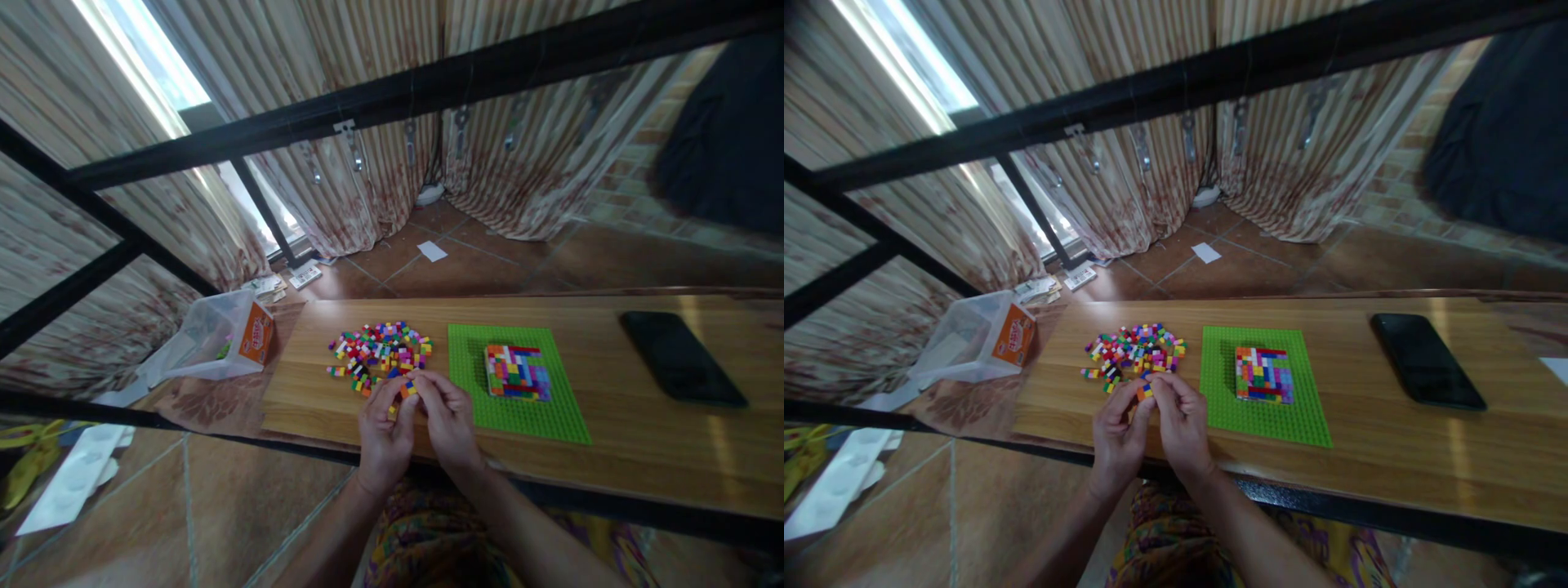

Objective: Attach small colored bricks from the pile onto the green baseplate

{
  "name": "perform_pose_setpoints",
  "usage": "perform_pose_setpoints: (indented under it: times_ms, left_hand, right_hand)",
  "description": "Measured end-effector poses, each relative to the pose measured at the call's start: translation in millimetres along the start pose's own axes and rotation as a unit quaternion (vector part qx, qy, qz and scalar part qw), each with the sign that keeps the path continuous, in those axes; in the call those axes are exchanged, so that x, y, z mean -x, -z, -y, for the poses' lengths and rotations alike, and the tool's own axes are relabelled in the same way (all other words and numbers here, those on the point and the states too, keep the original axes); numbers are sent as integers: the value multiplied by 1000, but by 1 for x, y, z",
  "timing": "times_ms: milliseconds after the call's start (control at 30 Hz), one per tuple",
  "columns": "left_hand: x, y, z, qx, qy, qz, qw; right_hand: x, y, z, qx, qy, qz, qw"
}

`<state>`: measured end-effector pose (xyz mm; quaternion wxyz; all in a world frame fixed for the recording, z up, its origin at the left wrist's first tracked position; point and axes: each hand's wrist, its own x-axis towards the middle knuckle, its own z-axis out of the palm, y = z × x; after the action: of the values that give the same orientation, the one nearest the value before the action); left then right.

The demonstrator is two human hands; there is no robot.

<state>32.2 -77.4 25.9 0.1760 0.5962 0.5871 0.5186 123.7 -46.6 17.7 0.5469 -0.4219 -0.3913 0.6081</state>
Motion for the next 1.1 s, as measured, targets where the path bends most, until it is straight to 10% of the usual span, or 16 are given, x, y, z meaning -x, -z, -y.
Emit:
perform_pose_setpoints:
  times_ms: [367, 733, 1100]
  left_hand:
    - [3, -2, 11, 117, 111, -5, 987]
    - [0, 6, 9, 12, 52, 23, 998]
    - [-7, 1, 16, 304, 229, 22, 924]
  right_hand:
    - [-7, -11, -1, -93, -106, -22, 990]
    - [-9, -6, -4, -21, -60, 0, 998]
    - [-17, -12, 0, -247, -199, 5, 948]
